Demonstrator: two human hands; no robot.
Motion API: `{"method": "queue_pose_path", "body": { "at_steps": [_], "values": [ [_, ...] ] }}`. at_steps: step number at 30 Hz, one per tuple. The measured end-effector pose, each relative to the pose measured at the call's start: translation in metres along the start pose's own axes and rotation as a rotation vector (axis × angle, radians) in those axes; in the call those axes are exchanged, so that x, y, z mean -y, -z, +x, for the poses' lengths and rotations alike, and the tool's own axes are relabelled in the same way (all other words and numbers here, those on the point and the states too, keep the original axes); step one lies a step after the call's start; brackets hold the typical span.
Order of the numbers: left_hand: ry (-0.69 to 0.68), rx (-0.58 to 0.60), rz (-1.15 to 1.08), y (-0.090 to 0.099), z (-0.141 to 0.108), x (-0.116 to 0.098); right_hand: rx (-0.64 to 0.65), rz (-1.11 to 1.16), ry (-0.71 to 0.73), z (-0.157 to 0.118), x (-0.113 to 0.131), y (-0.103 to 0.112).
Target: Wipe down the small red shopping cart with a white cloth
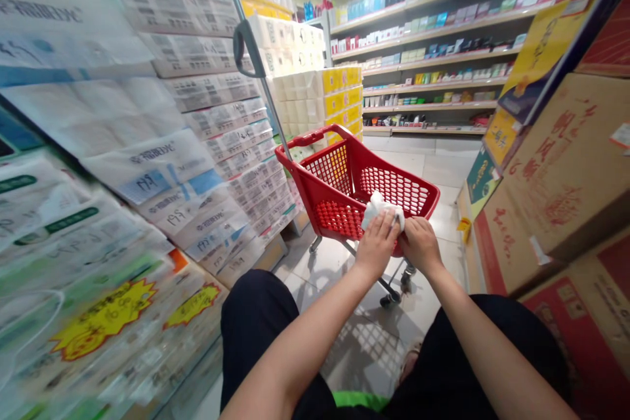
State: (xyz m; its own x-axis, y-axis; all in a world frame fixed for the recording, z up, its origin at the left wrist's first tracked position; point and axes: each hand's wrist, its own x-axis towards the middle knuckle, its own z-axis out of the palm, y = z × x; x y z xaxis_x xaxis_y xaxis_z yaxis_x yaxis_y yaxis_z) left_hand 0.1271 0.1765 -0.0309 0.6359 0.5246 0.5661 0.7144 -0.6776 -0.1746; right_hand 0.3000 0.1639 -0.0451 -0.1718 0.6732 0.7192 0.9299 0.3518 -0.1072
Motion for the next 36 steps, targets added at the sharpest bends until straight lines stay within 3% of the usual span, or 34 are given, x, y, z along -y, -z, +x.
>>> {"method": "queue_pose_path", "body": {
  "at_steps": [2, 5, 8, 10, 12, 14, 17, 19, 21, 23, 27, 29, 32, 36],
  "values": [
    [-0.077, 0.006, -0.019, 0.002, -0.001, 0.003, 0.006, 0.004, 0.009, -0.001, -0.001, 0.001],
    [-0.152, 0.014, -0.036, 0.006, -0.001, 0.041, 0.017, -0.01, 0.013, -0.002, -0.003, 0.004],
    [0.038, 0.017, -0.011, 0.007, 0.001, 0.086, 0.017, -0.016, 0.005, -0.001, -0.002, 0.005],
    [0.151, 0.028, 0.007, 0.007, 0.002, 0.1, 0.015, -0.01, -0.003, -0.001, 0.0, 0.004],
    [0.21, 0.028, 0.013, 0.005, 0.002, 0.093, 0.008, -0.009, -0.01, 0.0, 0.002, 0.002],
    [0.211, 0.011, 0.002, 0.003, 0.0, 0.07, 0.004, -0.017, -0.012, -0.001, 0.004, 0.0],
    [0.071, -0.002, -0.038, 0.003, -0.004, 0.03, 0.004, -0.015, -0.011, -0.002, 0.004, -0.001],
    [-0.034, -0.005, -0.056, 0.005, -0.006, 0.018, 0.008, -0.003, -0.008, -0.003, 0.003, -0.001],
    [-0.121, 0.003, -0.059, 0.009, -0.007, 0.026, 0.016, 0.007, -0.002, -0.004, 0.001, 0.001],
    [-0.153, 0.017, -0.045, 0.013, -0.006, 0.051, 0.019, 0.011, 0.0, -0.005, -0.001, 0.004],
    [0.042, 0.048, 0.022, 0.02, -0.004, 0.111, 0.023, 0.013, 0.003, -0.005, -0.001, 0.007],
    [0.136, 0.06, 0.04, 0.019, -0.003, 0.126, 0.018, 0.008, 0.0, -0.004, 0.001, 0.006],
    [0.23, 0.027, 0.03, 0.015, -0.003, 0.116, 0.002, -0.005, -0.007, -0.002, 0.005, 0.003],
    [0.134, -0.013, -0.044, 0.006, -0.009, 0.054, 0.0, -0.019, -0.011, -0.003, 0.008, -0.002]
  ]
}}
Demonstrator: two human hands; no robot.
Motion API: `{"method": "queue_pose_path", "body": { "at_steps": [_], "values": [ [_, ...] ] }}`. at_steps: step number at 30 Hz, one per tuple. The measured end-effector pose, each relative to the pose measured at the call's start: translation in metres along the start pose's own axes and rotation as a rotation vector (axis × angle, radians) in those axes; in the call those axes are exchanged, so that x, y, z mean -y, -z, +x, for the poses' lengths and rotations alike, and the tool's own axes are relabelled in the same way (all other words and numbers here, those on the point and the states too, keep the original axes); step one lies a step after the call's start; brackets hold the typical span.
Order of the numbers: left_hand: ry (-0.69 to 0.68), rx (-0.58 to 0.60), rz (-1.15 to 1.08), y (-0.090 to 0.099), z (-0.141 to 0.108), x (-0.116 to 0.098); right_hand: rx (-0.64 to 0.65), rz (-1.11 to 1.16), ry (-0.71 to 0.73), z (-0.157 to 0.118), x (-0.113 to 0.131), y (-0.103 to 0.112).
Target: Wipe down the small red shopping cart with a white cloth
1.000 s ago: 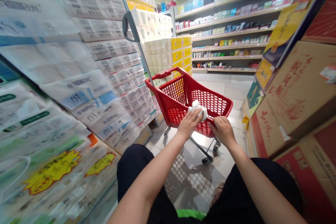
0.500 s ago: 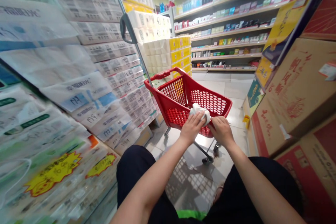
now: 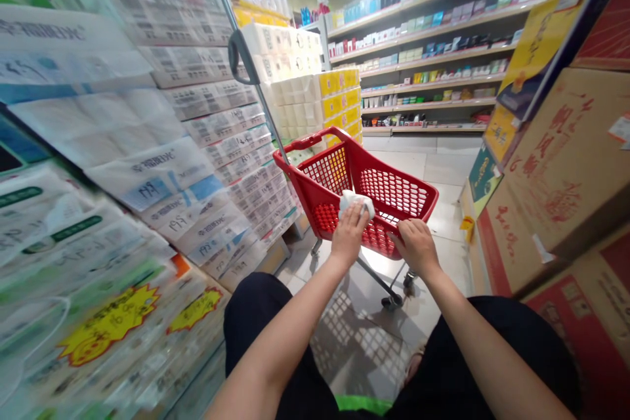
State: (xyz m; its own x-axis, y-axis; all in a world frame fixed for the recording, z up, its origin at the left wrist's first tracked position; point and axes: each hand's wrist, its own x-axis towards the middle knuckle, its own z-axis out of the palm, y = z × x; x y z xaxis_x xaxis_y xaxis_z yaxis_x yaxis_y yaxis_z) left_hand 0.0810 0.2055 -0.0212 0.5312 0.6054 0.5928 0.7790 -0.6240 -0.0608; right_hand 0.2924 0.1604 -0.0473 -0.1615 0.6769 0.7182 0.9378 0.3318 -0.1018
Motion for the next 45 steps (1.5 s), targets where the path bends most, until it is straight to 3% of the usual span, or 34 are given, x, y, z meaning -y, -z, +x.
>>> {"method": "queue_pose_path", "body": {
  "at_steps": [3, 5, 9, 13, 15, 19, 24, 27, 30, 33, 36, 42, 45],
  "values": [
    [-0.124, -0.001, -0.053, -0.004, -0.011, -0.039, 0.007, 0.013, -0.005, -0.002, 0.0, 0.001],
    [-0.181, 0.003, -0.066, -0.004, -0.014, -0.047, 0.01, 0.028, -0.003, -0.003, -0.001, 0.003],
    [-0.253, 0.041, -0.075, 0.005, -0.005, -0.016, 0.005, 0.036, 0.0, -0.004, -0.003, 0.007],
    [-0.035, 0.077, -0.043, 0.015, 0.009, 0.035, -0.002, 0.031, 0.01, -0.002, -0.003, 0.007],
    [0.061, 0.08, -0.03, 0.016, 0.012, 0.047, -0.011, 0.038, 0.008, -0.001, 0.0, 0.006],
    [0.122, 0.035, -0.051, 0.007, 0.008, 0.031, -0.029, 0.021, -0.008, 0.0, 0.01, 0.003],
    [0.025, 0.031, -0.147, 0.001, -0.003, -0.004, 0.0, -0.027, -0.02, 0.0, 0.024, 0.006],
    [-0.041, 0.058, -0.192, 0.008, -0.003, 0.003, 0.047, -0.006, 0.011, -0.001, 0.022, 0.012],
    [-0.089, 0.072, -0.222, 0.013, 0.001, 0.014, 0.064, 0.07, 0.087, 0.0, 0.005, 0.018],
    [-0.055, 0.061, -0.236, 0.011, 0.002, 0.017, 0.011, 0.096, 0.057, 0.0, -0.021, 0.02],
    [-0.011, 0.067, -0.229, 0.006, 0.003, 0.019, 0.052, 0.092, 0.071, 0.0, -0.037, 0.018],
    [0.063, 0.093, -0.213, 0.008, 0.009, 0.033, 0.011, 0.016, 0.035, 0.003, -0.019, 0.006],
    [0.09, 0.084, -0.215, 0.012, 0.004, 0.019, -0.016, -0.022, 0.017, 0.005, -0.006, 0.0]
  ]
}}
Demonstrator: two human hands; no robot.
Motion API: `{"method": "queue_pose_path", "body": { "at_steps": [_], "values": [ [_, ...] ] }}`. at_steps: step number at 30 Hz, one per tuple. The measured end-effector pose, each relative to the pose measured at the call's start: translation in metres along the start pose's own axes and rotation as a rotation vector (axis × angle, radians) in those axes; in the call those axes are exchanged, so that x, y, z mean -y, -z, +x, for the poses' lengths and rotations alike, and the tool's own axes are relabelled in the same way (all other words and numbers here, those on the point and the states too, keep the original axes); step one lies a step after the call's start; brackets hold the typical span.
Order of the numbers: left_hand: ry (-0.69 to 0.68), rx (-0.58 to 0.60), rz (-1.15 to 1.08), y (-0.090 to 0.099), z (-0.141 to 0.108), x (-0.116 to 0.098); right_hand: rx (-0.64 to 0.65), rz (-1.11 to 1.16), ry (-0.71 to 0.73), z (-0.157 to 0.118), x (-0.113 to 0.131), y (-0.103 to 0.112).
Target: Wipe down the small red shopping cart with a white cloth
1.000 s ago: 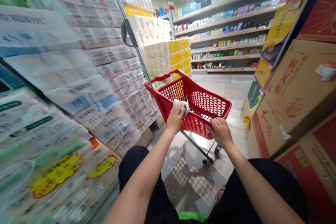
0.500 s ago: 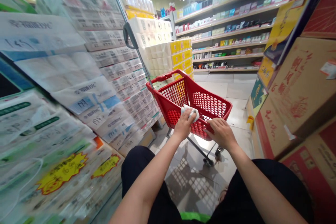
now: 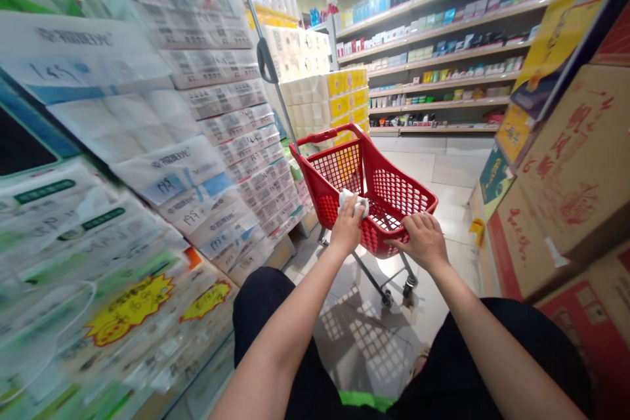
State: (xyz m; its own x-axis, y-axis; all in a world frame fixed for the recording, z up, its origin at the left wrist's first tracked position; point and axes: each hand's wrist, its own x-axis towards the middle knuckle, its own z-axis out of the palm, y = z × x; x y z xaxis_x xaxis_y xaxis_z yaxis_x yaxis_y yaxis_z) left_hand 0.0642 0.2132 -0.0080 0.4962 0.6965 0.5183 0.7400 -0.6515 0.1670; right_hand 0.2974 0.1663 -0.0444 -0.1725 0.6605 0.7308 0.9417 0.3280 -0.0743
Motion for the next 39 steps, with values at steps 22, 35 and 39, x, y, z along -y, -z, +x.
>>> {"method": "queue_pose_path", "body": {
  "at_steps": [22, 35, 39],
  "values": [
    [0.022, 0.052, 0.202, -0.005, -0.034, -0.058, 0.116, 0.343, 0.047, -0.001, 0.038, 0.012],
    [0.066, 0.029, -0.358, 0.01, -0.038, -0.09, 0.086, 0.577, -0.008, -0.004, 0.031, 0.02],
    [0.117, 0.025, -0.636, 0.002, -0.032, -0.088, 0.029, 0.591, -0.014, -0.002, 0.03, 0.01]
  ]
}}
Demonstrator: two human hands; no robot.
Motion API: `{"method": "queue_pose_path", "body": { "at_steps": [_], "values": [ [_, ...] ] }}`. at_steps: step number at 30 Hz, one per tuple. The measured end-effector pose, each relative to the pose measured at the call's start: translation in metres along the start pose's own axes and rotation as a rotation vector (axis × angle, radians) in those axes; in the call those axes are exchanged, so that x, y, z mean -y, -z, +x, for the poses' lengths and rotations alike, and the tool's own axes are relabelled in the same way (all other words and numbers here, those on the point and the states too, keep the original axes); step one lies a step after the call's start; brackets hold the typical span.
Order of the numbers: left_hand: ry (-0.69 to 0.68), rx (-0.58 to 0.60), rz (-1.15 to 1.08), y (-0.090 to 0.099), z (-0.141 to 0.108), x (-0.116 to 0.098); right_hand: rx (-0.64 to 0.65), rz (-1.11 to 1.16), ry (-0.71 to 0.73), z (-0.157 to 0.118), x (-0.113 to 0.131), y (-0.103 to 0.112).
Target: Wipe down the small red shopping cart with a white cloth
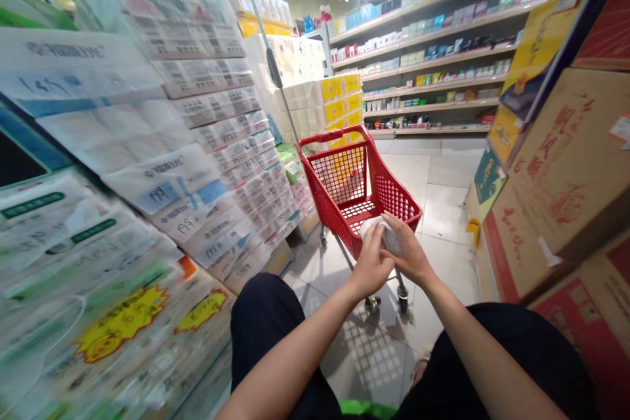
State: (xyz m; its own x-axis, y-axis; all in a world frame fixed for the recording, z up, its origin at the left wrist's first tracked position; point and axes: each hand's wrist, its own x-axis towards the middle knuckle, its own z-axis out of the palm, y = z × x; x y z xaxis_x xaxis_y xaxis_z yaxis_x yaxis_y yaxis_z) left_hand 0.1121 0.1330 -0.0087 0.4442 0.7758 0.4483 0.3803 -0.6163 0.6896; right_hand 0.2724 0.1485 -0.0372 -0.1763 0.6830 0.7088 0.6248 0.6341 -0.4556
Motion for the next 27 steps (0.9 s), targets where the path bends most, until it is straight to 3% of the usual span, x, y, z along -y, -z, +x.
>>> {"method": "queue_pose_path", "body": {
  "at_steps": [4, 8, 10, 14, 18, 22, 27],
  "values": [
    [-0.09, -0.05, -0.028, 0.018, 0.009, 0.003, -0.038, -0.083, -0.013, 0.003, -0.006, -0.007],
    [-0.096, -0.092, 0.253, 0.044, 0.011, 0.013, -0.009, -0.215, -0.009, 0.007, -0.004, -0.004],
    [-0.094, -0.049, 0.429, 0.05, 0.009, 0.024, 0.003, -0.278, -0.007, 0.009, -0.006, 0.001],
    [-0.125, 0.048, 0.586, 0.049, 0.008, 0.048, -0.089, -0.325, -0.138, 0.006, -0.021, 0.012],
    [-0.107, 0.013, 0.579, 0.043, 0.013, 0.056, -0.188, -0.346, -0.221, 0.003, -0.036, 0.013],
    [-0.111, 0.009, 0.573, 0.04, 0.015, 0.056, -0.148, -0.456, -0.17, 0.008, -0.016, -0.006],
    [-0.106, -0.004, 0.552, 0.036, 0.011, 0.056, 0.011, -0.485, -0.033, 0.015, 0.026, -0.032]
  ]
}}
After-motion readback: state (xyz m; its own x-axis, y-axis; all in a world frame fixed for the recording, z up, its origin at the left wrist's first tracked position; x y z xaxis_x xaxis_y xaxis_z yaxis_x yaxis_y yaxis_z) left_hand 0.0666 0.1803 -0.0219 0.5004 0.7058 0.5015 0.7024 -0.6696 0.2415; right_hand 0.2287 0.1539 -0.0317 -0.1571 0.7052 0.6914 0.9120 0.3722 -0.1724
